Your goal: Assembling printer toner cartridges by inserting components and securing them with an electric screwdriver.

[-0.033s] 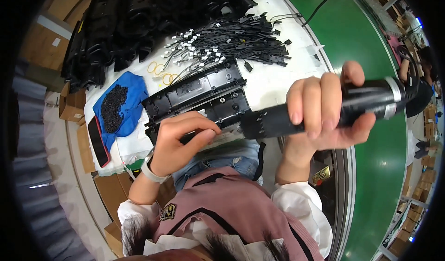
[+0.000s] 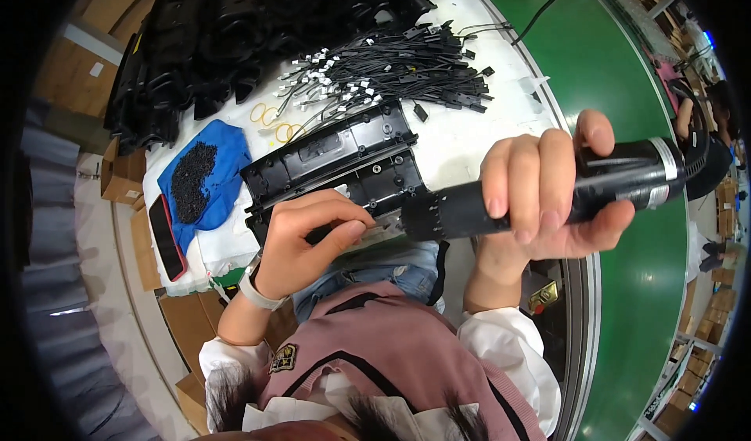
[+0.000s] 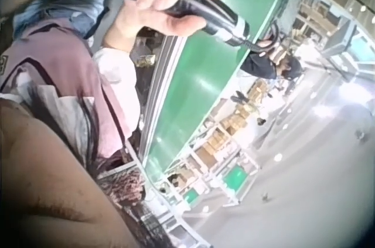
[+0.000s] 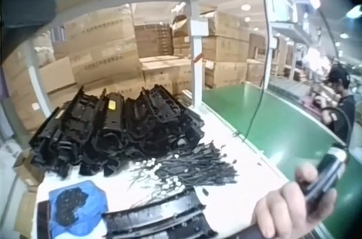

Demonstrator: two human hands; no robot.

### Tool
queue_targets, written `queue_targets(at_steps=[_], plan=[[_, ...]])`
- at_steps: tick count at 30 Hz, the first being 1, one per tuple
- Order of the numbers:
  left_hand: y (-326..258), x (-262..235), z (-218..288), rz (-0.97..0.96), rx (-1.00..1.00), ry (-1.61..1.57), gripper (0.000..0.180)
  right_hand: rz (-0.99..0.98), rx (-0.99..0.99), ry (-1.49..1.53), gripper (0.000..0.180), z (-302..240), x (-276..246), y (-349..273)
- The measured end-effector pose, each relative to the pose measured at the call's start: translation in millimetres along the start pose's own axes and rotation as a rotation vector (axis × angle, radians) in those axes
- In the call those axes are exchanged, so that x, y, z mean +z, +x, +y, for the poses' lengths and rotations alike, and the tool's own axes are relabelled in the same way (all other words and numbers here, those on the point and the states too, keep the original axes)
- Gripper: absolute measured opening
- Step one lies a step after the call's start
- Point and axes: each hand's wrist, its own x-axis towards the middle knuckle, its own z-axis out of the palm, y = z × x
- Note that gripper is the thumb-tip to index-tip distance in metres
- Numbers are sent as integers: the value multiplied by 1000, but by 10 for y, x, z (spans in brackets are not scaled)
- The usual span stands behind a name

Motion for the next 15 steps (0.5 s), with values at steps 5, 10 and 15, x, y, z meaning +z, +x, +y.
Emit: queue_targets(at_steps=[5,10,15], plan=[[-84,-22,-64,-1,-38,-31,9,-171,45,-25,47,21,-147,-108],[-111,-41,-109,9,-36,-12,10,-147,72,-68,46,66,-161,-166],[-105,-3,-164,10,-21,24,14,-147,77,-164,43,78,-71,-212]])
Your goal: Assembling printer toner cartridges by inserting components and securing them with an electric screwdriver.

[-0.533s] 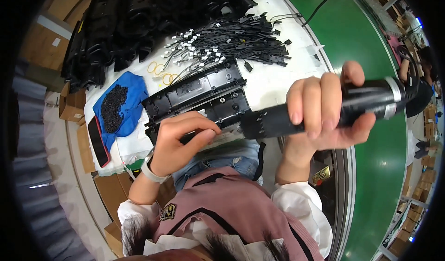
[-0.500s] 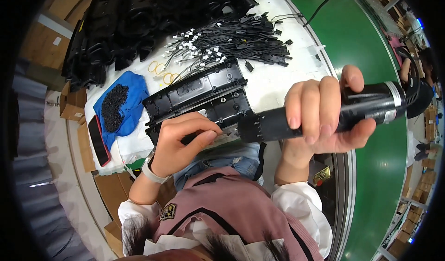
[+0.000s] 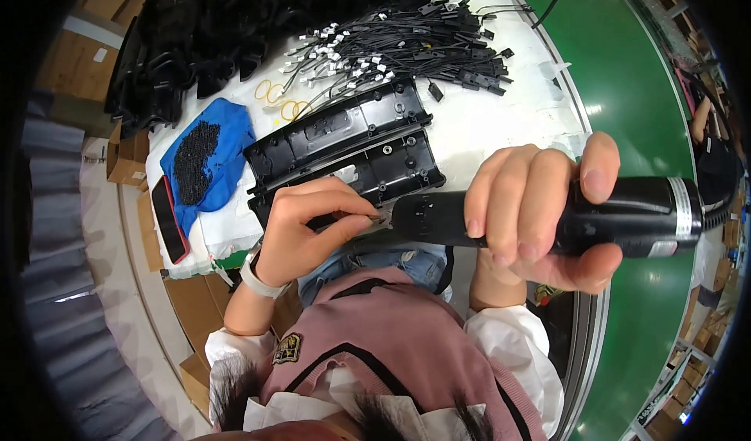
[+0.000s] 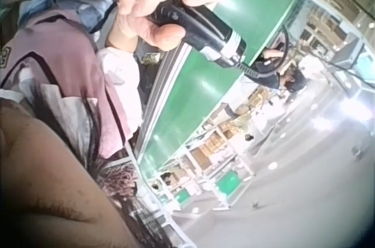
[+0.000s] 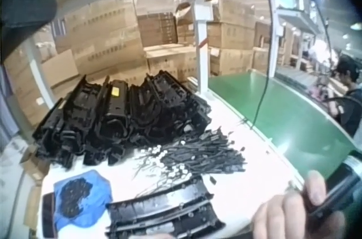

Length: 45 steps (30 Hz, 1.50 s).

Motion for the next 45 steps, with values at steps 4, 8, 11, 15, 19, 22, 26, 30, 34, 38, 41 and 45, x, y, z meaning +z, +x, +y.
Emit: queue_targets(at_steps=[4,8,11,15,19,22,26,30,34,38,41,45], plan=[[-4,15,32,-65,-257,-280,16,3,-26,-24,42,-25,49,-30],[277,-97,145,-265,15,-111,22,110,-66,148,40,-144,-18,-67],[754,-66,48,-68,182,163,21,94,-68,127,39,-246,-23,-121],[1489,177,-507,-155,454,747,17,2,-80,-2,40,-350,14,-207],[1750,286,-613,-341,457,1030,8,-12,-101,-78,40,-487,8,-326],[1745,228,-589,-359,441,1110,6,-4,-120,-108,40,-556,-59,-397],[1857,-255,-223,280,753,844,20,34,-137,-138,39,-624,-135,-433],[1605,-1006,-9,566,380,240,17,53,-132,-102,40,-562,-200,-427],[1102,-1393,-283,471,-51,517,10,69,-92,-101,39,-530,-202,-418],[589,-1408,-488,281,-282,808,8,59,-66,-106,40,-487,-231,-408],[405,-1334,-602,165,-296,807,13,42,-40,-120,40,-449,-212,-361],[472,-1233,-666,118,-229,809,20,13,-10,-146,41,-399,-141,-300]])
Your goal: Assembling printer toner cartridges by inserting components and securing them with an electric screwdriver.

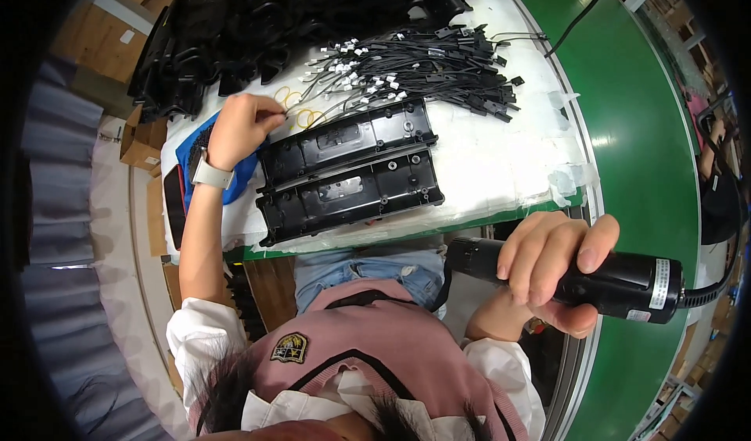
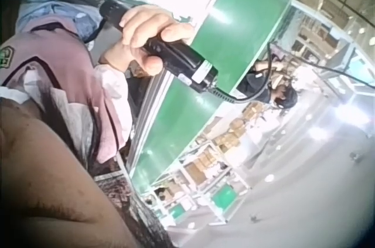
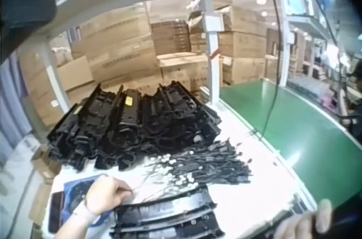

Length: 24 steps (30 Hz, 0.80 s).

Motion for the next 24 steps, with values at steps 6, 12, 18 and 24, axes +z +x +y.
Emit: queue_targets(at_steps=[6,12,18,24], plan=[[271,-1,177,241,-16,-1100,21,-34,28,-16,42,70,105,39],[164,164,280,209,87,-541,16,-151,92,29,45,15,122,137],[-169,205,400,226,278,-234,9,-508,272,178,44,115,312,524],[-52,401,257,134,483,-109,12,-654,425,288,47,481,457,967]])
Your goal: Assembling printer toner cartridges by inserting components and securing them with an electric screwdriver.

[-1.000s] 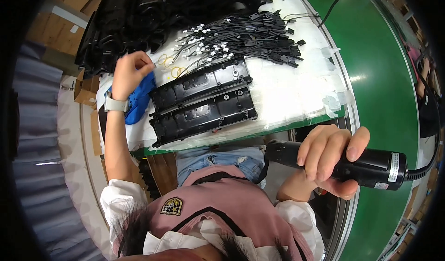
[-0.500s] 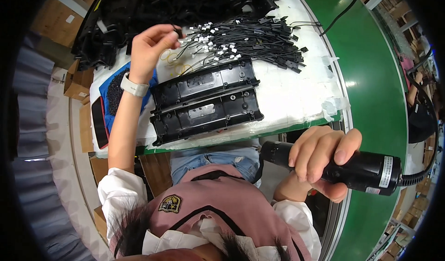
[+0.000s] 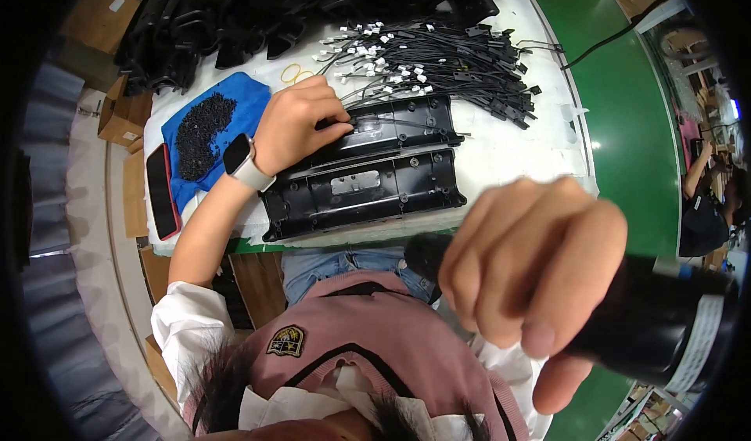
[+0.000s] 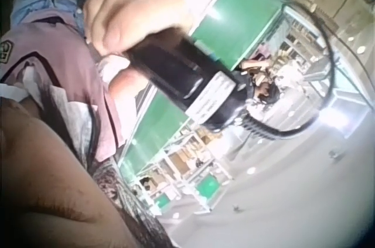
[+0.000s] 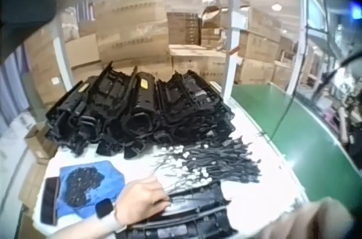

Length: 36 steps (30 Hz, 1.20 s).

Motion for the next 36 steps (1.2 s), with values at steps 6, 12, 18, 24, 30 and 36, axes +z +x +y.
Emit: queue_targets(at_steps=[6,12,18,24,30,36], plan=[[-17,86,-35,-17,-32,-9,15,-46,1,61,57,418,-412,428],[-52,20,-61,-67,-101,-39,12,679,211,-92,54,719,-463,706],[-100,43,-106,-85,-149,-113,11,884,447,-252,39,820,-372,891],[-106,48,-115,-79,-142,-147,8,738,415,-294,41,959,-566,751],[-122,68,-131,-62,-132,-165,6,765,472,-339,41,936,-504,824],[-116,82,-118,-62,-142,-196,7,856,453,-280,41,973,-472,789]])
